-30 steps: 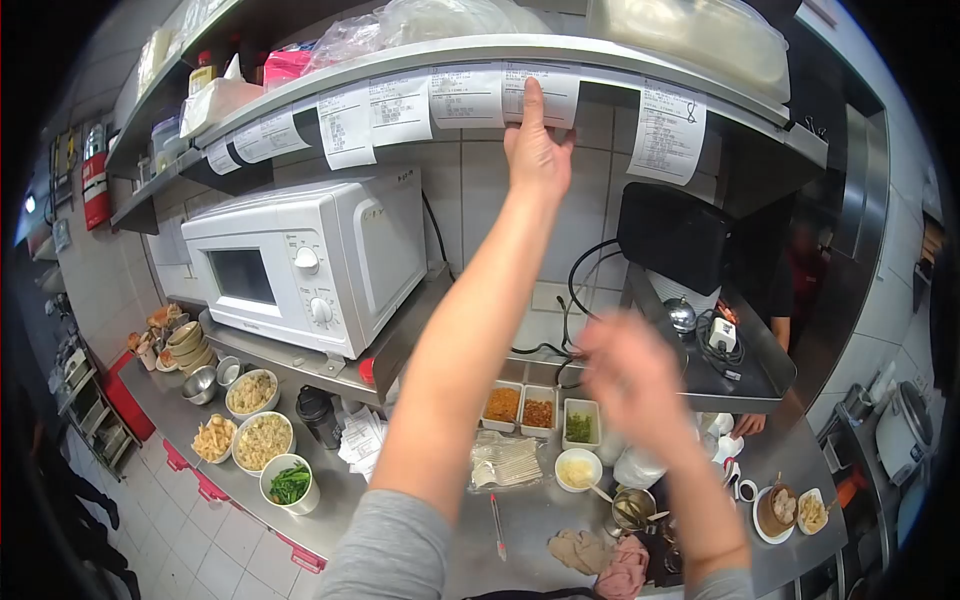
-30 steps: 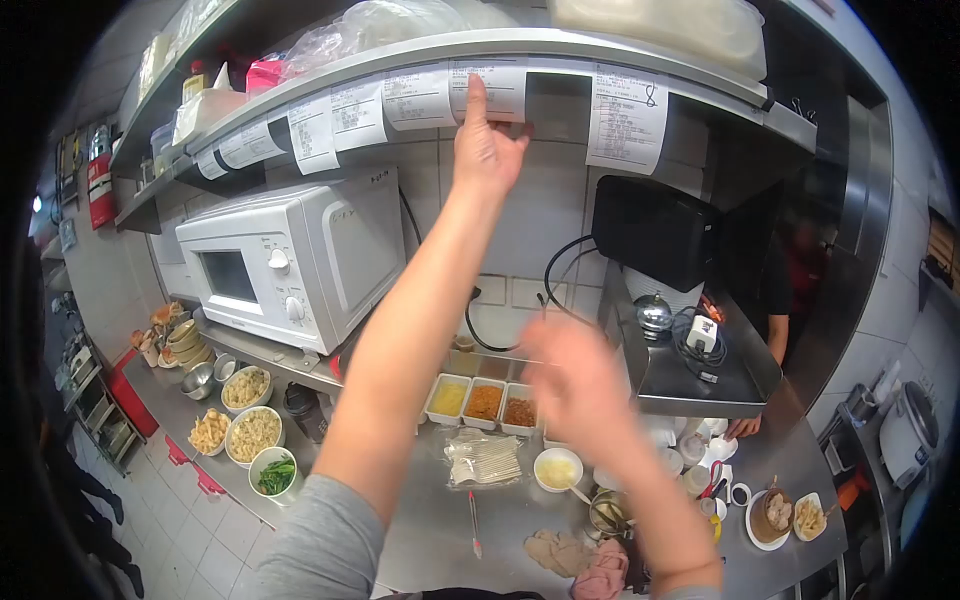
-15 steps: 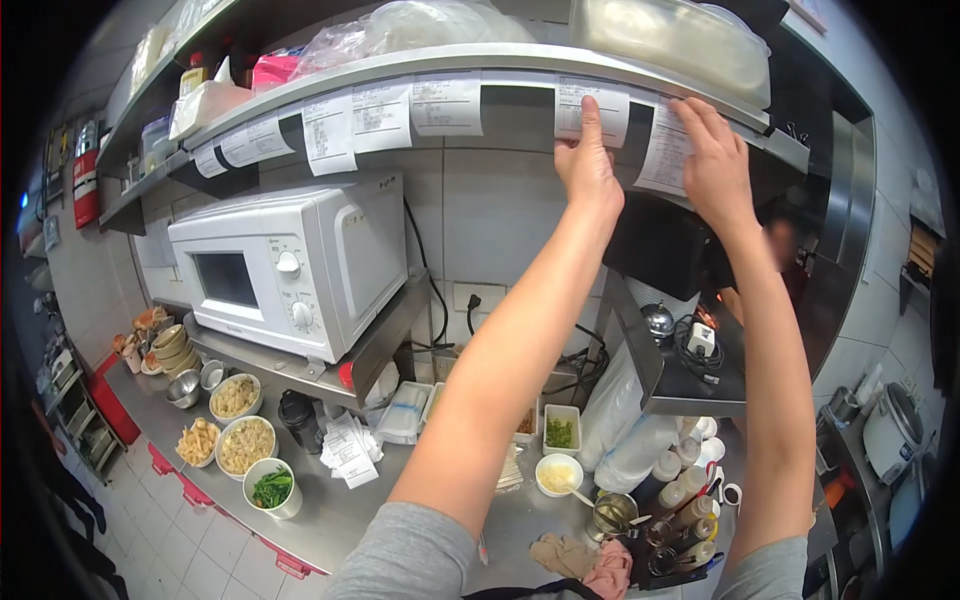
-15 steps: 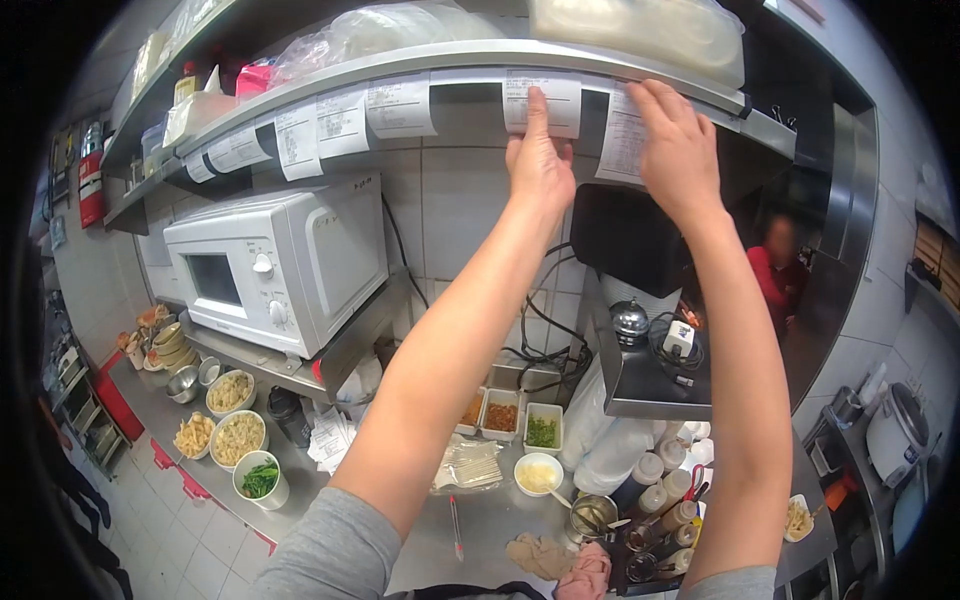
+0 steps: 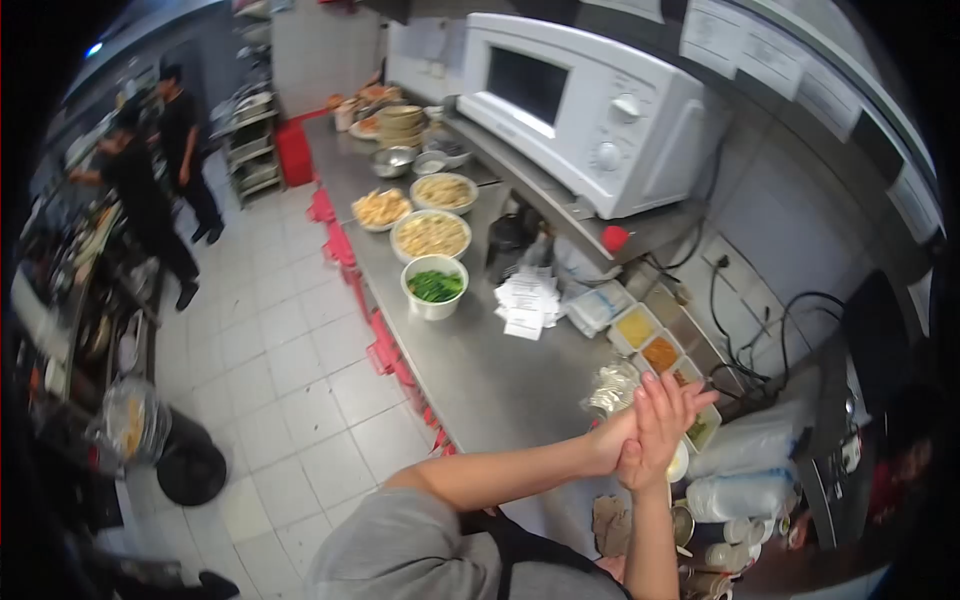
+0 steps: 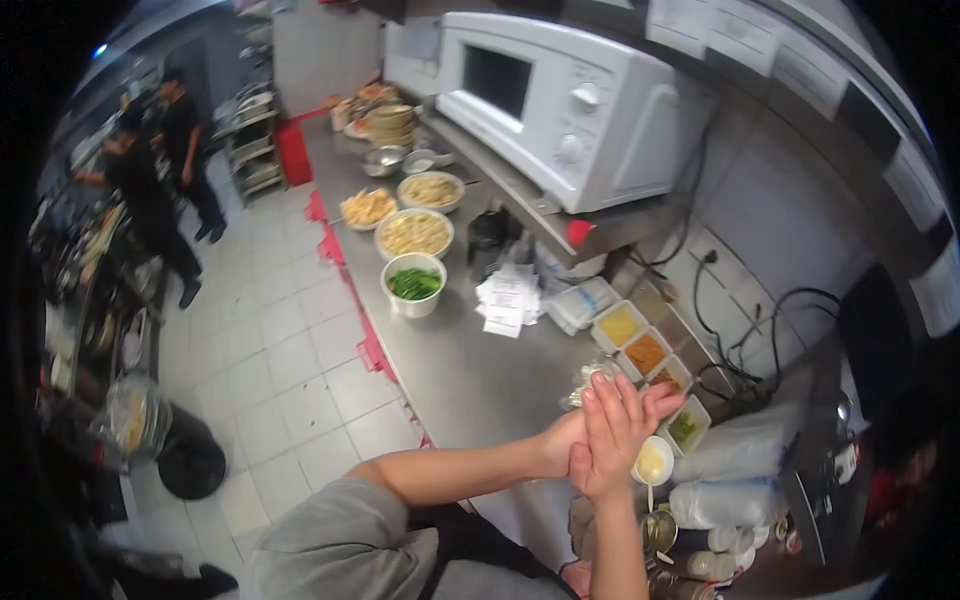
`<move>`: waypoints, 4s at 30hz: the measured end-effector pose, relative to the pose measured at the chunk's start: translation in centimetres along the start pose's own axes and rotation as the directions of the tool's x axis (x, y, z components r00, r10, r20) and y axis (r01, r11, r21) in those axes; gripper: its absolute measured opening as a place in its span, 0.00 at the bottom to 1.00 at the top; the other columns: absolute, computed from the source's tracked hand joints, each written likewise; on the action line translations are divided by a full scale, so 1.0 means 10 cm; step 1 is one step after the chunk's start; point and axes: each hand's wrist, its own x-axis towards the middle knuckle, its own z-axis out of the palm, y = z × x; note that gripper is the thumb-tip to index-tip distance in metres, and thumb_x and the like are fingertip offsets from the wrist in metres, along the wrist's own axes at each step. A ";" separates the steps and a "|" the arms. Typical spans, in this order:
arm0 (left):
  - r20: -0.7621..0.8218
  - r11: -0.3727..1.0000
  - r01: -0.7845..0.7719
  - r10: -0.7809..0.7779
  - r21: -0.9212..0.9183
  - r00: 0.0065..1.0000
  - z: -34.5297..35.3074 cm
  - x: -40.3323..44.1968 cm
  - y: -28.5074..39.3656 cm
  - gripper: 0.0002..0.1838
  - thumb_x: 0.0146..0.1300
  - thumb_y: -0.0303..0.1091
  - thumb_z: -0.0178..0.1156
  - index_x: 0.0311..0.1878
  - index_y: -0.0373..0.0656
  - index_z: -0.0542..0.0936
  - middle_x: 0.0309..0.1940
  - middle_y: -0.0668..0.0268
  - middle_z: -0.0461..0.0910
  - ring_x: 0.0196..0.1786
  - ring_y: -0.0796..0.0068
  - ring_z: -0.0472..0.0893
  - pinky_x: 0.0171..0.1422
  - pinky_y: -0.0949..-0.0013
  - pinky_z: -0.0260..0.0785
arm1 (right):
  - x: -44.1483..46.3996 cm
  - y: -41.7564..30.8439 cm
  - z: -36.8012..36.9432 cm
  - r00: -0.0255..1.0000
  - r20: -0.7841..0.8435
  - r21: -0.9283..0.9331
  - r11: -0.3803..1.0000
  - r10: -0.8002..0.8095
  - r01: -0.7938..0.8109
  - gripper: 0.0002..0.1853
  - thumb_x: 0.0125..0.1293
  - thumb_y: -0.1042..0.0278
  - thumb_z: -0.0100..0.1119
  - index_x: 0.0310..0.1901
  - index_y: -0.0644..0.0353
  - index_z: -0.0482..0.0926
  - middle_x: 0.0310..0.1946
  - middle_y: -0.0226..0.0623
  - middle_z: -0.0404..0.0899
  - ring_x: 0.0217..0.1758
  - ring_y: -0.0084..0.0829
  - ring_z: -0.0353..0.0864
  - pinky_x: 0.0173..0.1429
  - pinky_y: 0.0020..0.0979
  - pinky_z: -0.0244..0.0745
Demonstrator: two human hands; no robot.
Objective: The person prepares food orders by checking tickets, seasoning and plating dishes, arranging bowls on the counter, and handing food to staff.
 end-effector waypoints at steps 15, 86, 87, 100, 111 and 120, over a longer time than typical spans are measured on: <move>-0.987 0.993 0.000 -0.121 -0.122 0.103 -4.12 -2.30 1.77 0.25 0.67 0.38 0.40 0.58 0.24 0.58 0.54 0.48 0.71 0.55 0.57 0.74 0.62 0.55 0.65 | 0.01 -0.65 2.33 0.481 0.874 0.483 -0.008 0.075 -0.876 0.20 0.69 0.66 0.47 0.59 0.64 0.66 0.48 0.39 0.74 0.48 0.25 0.77 0.51 0.26 0.70; -0.961 0.808 0.561 0.025 0.181 0.274 -5.39 -3.36 2.77 0.23 0.68 0.42 0.45 0.57 0.32 0.67 0.49 0.55 0.77 0.47 0.63 0.81 0.48 0.72 0.74 | -0.66 -0.46 1.66 -0.183 0.607 0.416 -0.506 0.773 -0.756 0.27 0.49 0.76 0.47 0.56 0.64 0.66 0.40 0.40 0.76 0.36 0.30 0.80 0.33 0.29 0.79; -0.968 0.788 0.592 0.020 0.168 0.248 -5.35 -3.57 2.87 0.24 0.68 0.43 0.46 0.57 0.32 0.67 0.49 0.56 0.76 0.49 0.63 0.80 0.50 0.72 0.73 | -0.77 -0.48 1.64 -0.192 0.624 0.420 -0.532 0.757 -0.735 0.29 0.50 0.74 0.48 0.58 0.63 0.65 0.39 0.39 0.77 0.33 0.28 0.80 0.28 0.25 0.78; -0.887 0.724 0.668 -0.409 -0.173 0.214 -2.21 -2.87 1.65 0.24 0.65 0.46 0.50 0.55 0.36 0.67 0.45 0.52 0.78 0.37 0.62 0.83 0.38 0.68 0.80 | -1.43 0.03 1.23 -0.215 0.592 0.355 -0.491 0.776 -0.795 0.27 0.55 0.76 0.47 0.60 0.64 0.62 0.40 0.39 0.76 0.29 0.30 0.80 0.33 0.27 0.76; -0.719 0.681 0.672 -0.619 -0.291 0.316 -1.72 -2.45 0.24 0.20 0.68 0.36 0.42 0.56 0.31 0.65 0.48 0.51 0.76 0.48 0.61 0.80 0.51 0.66 0.75 | -2.04 0.37 -0.41 -0.118 -0.077 -0.869 -0.125 0.990 -0.479 0.19 0.50 0.57 0.63 0.38 0.64 0.80 0.42 0.48 0.78 0.47 0.48 0.78 0.50 0.44 0.75; -0.713 0.419 0.750 -0.281 0.511 0.643 -1.78 -2.40 0.61 0.31 0.54 0.33 0.64 0.60 0.38 0.65 0.53 0.57 0.70 0.53 0.65 0.74 0.58 0.67 0.64 | -2.28 0.49 -0.64 -0.161 0.061 -0.907 -0.013 0.985 -0.421 0.13 0.56 0.65 0.54 0.37 0.68 0.77 0.42 0.57 0.76 0.48 0.53 0.76 0.50 0.47 0.72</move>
